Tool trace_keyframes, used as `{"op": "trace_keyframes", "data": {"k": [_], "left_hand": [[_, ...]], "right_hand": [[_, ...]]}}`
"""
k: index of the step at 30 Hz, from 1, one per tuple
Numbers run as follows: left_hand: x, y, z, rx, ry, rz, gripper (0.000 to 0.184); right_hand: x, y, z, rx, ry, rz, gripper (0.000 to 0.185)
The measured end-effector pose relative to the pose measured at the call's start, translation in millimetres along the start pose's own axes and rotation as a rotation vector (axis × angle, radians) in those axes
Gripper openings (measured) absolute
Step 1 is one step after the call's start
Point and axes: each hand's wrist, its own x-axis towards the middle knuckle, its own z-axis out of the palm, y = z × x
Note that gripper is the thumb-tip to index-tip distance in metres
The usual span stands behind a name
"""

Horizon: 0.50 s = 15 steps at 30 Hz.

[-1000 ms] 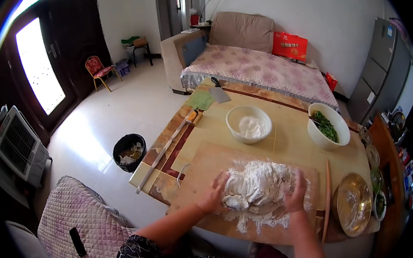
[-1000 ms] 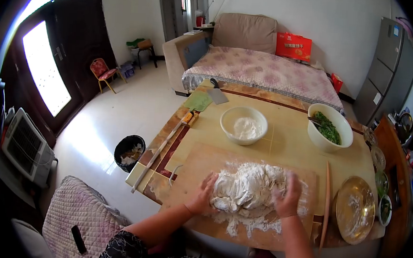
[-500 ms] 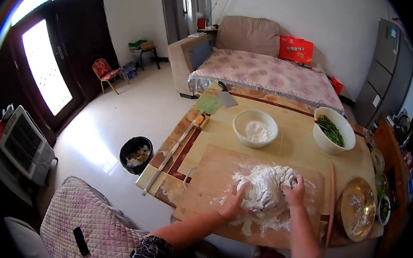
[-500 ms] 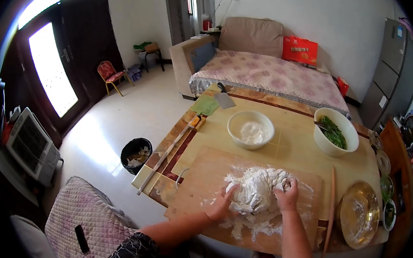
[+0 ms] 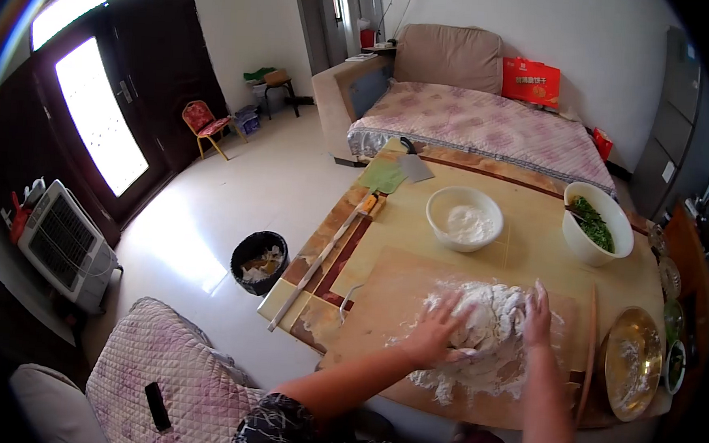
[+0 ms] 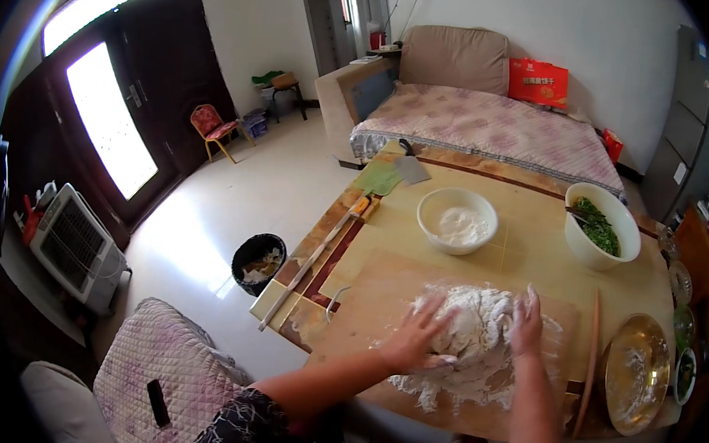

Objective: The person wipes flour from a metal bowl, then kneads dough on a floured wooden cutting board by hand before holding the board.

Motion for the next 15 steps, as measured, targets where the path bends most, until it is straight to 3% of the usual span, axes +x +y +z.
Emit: {"op": "trace_keyframes", "data": {"k": [1,3,5,6,8,11,13,15], "left_hand": [[2.8,8.3,-2.0,0.008,-0.003,-0.014,0.085],[7.2,14.6,-6.3,0.229,-0.205,0.012,0.082],[9.1,3.1,2.6,0.148,-0.226,-0.02,0.079],[7.6,-0.2,7.9,0.103,-0.213,-0.03,0.077],[5.1,-9.2,14.8,0.042,-0.167,-0.032,0.074],[3.8,-16.0,13.6,0.009,-0.144,-0.038,0.073],[4.7,-20.7,20.5,-0.018,-0.151,-0.031,0.072],[5.0,-22.7,25.9,-0.017,-0.064,-0.021,0.071]], "right_hand": [[10.5,2.6,-4.9,0.041,-0.028,0.106,0.038],[34.5,19.6,-13.7,0.127,-0.103,0.313,0.044],[63.9,102.2,-24.3,-0.116,-0.05,0.242,0.043],[63.1,70.9,-30.5,-0.438,-0.132,0.261,0.04],[66.4,79.6,-29.5,-0.307,-0.122,0.082,0.031],[80.1,111.7,-28.8,-0.248,-0.273,0.057,0.035],[89.5,165.6,-25.0,0.102,-0.172,-0.05,0.04],[69.1,122.7,-21.2,0.076,-0.313,0.058,0.048]]}}
